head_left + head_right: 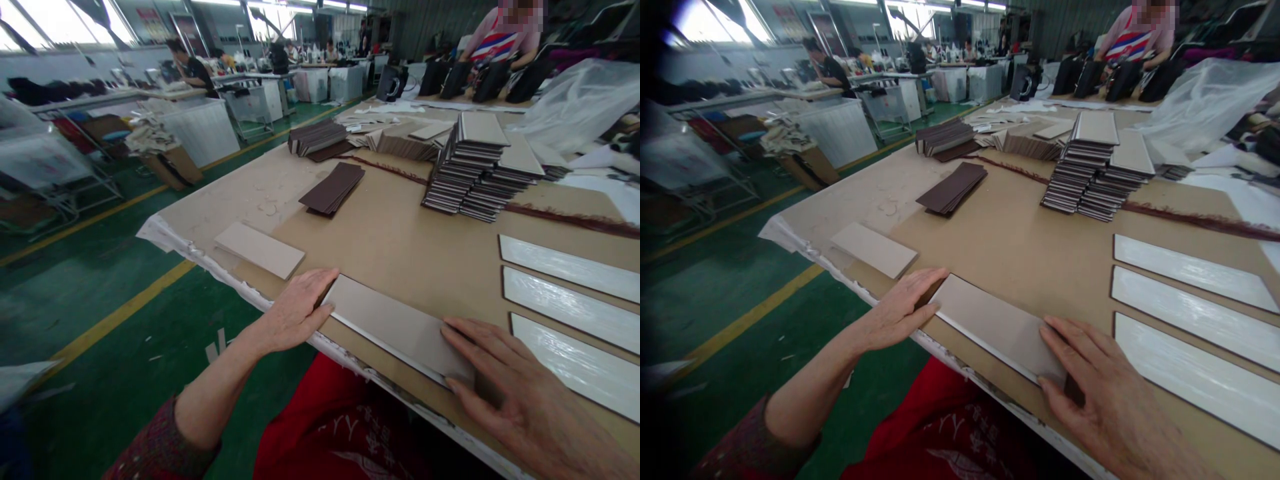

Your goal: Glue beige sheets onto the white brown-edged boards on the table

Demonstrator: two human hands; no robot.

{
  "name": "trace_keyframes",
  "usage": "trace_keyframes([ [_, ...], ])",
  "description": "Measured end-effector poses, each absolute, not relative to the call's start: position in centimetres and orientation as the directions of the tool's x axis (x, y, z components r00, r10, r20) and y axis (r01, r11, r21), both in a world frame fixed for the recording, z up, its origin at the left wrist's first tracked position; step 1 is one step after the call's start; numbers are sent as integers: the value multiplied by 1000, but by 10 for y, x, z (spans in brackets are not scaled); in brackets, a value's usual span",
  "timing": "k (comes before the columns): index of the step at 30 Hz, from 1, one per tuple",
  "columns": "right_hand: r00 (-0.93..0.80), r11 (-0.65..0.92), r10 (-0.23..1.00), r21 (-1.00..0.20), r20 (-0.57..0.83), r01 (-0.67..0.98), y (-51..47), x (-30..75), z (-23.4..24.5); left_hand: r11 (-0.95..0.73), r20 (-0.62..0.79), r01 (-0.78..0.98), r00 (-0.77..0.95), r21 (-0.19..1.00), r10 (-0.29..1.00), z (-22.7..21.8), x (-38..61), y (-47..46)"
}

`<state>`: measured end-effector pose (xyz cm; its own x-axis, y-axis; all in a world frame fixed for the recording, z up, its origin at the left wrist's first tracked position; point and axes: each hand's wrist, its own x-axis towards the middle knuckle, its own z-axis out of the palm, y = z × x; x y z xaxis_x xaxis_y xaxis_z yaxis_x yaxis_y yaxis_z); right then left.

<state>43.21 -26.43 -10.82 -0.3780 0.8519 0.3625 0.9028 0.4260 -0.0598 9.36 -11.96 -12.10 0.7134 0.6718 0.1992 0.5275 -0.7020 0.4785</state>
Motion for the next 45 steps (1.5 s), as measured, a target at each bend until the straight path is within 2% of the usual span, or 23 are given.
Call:
trace_keyframes([
  [18, -343, 395, 892, -137, 294, 909, -262, 431, -116, -696, 194, 539, 707, 474, 680, -118, 95, -120],
  [22, -338, 390, 896, -150, 287, 908, -263, 431, -113, -732, 208, 513, 737, 448, 643, -117, 96, -119],
  [29, -369, 398, 914, -194, 171, 896, -265, 425, -96, -759, 231, 498, 750, 419, 619, -122, 95, -116],
  [33, -369, 395, 917, -225, 150, 891, -266, 424, -93, -763, 223, 503, 755, 406, 617, -122, 96, -115],
  [40, -364, 368, 930, -181, 60, 912, -272, 422, -93, -759, 201, 527, 754, 383, 625, -122, 97, -115],
  [45, -359, 362, 932, -127, 48, 923, -273, 419, -93, -760, 198, 525, 757, 383, 623, -123, 96, -114],
])
